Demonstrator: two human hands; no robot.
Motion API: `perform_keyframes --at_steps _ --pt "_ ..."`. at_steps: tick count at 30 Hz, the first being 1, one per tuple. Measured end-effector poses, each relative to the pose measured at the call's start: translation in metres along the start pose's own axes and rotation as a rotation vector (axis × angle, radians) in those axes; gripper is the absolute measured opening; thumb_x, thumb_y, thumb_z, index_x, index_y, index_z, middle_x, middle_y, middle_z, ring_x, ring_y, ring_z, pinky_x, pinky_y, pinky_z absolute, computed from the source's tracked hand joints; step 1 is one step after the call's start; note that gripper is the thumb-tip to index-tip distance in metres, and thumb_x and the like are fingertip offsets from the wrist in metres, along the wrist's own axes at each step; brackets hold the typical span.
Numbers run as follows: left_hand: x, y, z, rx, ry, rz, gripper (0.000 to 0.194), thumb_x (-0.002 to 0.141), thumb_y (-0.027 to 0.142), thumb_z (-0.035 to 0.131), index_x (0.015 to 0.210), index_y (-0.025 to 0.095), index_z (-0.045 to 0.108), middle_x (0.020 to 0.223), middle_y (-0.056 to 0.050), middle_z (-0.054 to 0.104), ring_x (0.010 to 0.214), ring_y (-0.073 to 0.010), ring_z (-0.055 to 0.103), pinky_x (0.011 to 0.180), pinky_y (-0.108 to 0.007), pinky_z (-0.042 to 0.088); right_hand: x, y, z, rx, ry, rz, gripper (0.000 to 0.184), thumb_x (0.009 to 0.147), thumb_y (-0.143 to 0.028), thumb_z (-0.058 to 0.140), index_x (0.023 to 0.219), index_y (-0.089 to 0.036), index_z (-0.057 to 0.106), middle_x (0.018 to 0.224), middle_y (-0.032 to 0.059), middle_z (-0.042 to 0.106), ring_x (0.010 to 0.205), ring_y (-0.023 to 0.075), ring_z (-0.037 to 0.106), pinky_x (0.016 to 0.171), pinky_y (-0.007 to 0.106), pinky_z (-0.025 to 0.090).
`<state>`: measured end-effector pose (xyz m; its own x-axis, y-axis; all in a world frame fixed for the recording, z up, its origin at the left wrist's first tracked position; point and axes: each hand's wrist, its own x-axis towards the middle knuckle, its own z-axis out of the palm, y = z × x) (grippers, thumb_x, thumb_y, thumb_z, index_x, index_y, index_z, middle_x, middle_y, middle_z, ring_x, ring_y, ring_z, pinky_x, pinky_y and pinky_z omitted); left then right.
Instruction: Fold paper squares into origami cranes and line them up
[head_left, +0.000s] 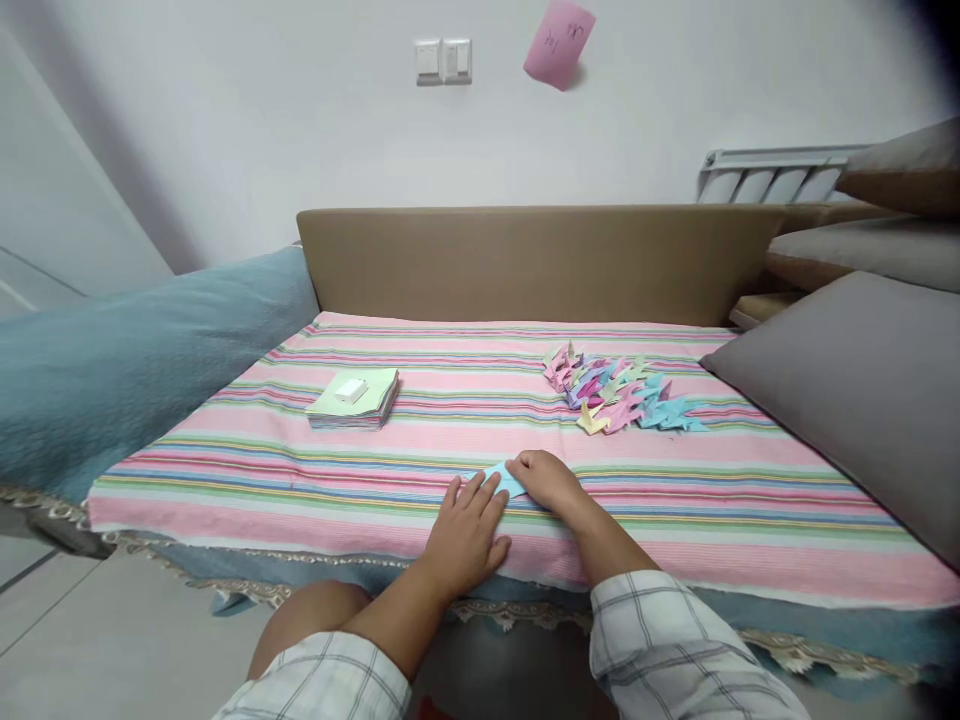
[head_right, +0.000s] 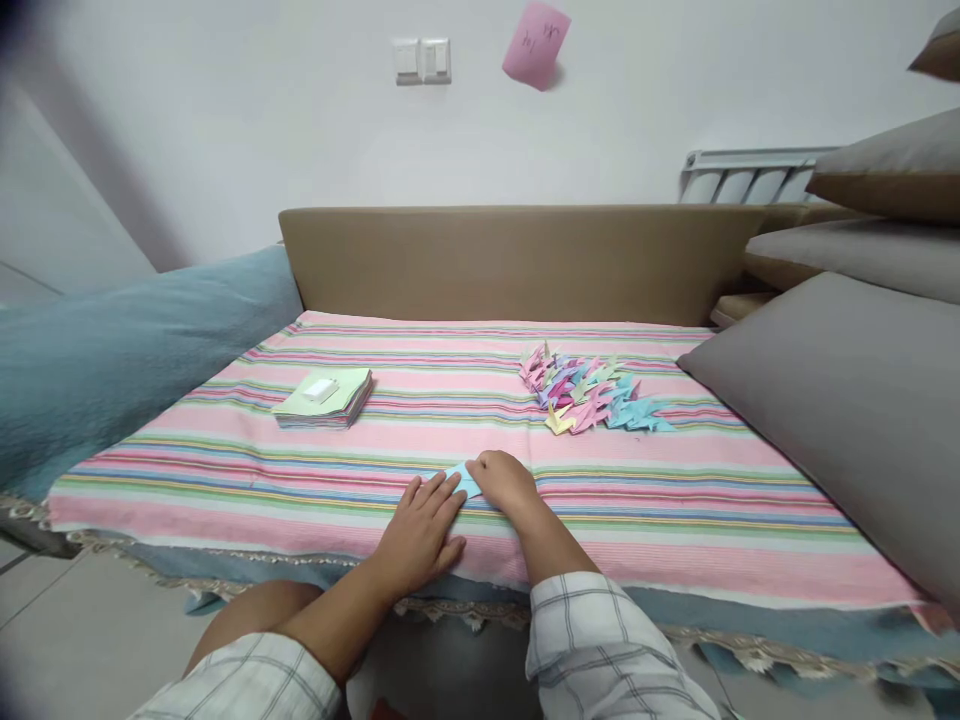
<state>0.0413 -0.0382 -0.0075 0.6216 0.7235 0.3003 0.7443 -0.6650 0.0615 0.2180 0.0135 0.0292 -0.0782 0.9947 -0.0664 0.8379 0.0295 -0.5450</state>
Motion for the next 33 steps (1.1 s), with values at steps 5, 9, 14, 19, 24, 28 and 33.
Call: perform_keyframes --at_steps 5,9,14,19,24,28,33 --pt "-0.002 0.002 0.001 0.007 -0.019 0.000 0.052 0.085 0.044 0.047 0.132 0.022 0.043 0.145 -0.008 0.037 0.135 -0.0275 0.028 0.111 -0.051 0.019 0.001 -0.003 0.003 -0.031 -0.031 0.041 0.040 0.087 -0.043 0.041 0.069 -0.017 0.064 0.069 0.0036 0.063 0.062 0.0125 0.052 0.054 0.024 0.026" --pt "-0.001 0.002 0.000 0.007 -0.027 0.003 0.053 0.084 0.044 0.048 0.132 0.023 0.042 0.145 -0.006 0.037 0.135 -0.0266 0.028 0.111 -0.051 0.018 0.000 -0.003 0.007 -0.111 0.006 0.081 0.034 0.085 -0.043 0.045 0.071 -0.018 0.064 0.073 0.0049 0.065 0.066 0.0150 0.054 0.054 0.025 0.026" --pt "0.001 0.003 -0.002 -0.005 -0.034 -0.013 0.051 0.083 0.043 0.050 0.130 0.023 0.045 0.143 -0.007 0.041 0.134 -0.0274 0.031 0.110 -0.053 0.019 -0.005 0.007 0.008 -0.063 0.242 0.042 0.021 0.078 -0.038 0.058 0.090 -0.021 0.063 0.091 0.0047 0.065 0.081 0.0183 0.057 0.065 0.026 0.036" --pt "0.003 0.004 -0.003 -0.028 -0.035 -0.011 0.050 0.081 0.040 0.053 0.127 0.022 0.047 0.142 -0.008 0.042 0.132 -0.0293 0.032 0.109 -0.055 0.020 -0.022 0.020 0.007 0.006 0.384 -0.365 0.014 0.083 -0.017 0.052 0.090 -0.019 0.065 0.095 0.0055 0.065 0.093 0.0175 0.055 0.086 0.030 0.039" --pt "0.008 -0.001 -0.008 -0.093 -0.037 -0.014 0.051 0.076 0.038 0.061 0.124 0.024 0.050 0.140 -0.008 0.045 0.129 -0.0300 0.037 0.107 -0.054 0.023 -0.036 0.030 0.020 -0.040 0.289 -0.480 0.016 0.083 -0.013 0.054 0.087 -0.020 0.067 0.093 0.0046 0.067 0.091 0.0179 0.057 0.085 0.032 0.042" --pt "0.018 -0.012 -0.013 -0.213 -0.026 -0.047 0.034 0.078 0.035 0.060 0.111 0.026 0.058 0.129 -0.004 0.057 0.119 -0.0240 0.048 0.100 -0.044 0.033 -0.039 0.034 0.024 -0.047 0.274 -0.486 0.017 0.082 -0.013 0.056 0.092 -0.021 0.067 0.098 0.0050 0.066 0.094 0.0184 0.057 0.086 0.033 0.042" --pt "0.030 -0.022 -0.014 -0.273 -0.008 -0.086 0.018 0.078 0.030 0.062 0.096 0.026 0.064 0.114 -0.001 0.066 0.105 -0.0219 0.056 0.090 -0.039 0.039 -0.039 0.028 0.021 -0.031 0.249 -0.422 0.007 0.080 -0.019 0.062 0.085 -0.020 0.066 0.093 0.0038 0.066 0.091 0.0187 0.056 0.083 0.033 0.041"
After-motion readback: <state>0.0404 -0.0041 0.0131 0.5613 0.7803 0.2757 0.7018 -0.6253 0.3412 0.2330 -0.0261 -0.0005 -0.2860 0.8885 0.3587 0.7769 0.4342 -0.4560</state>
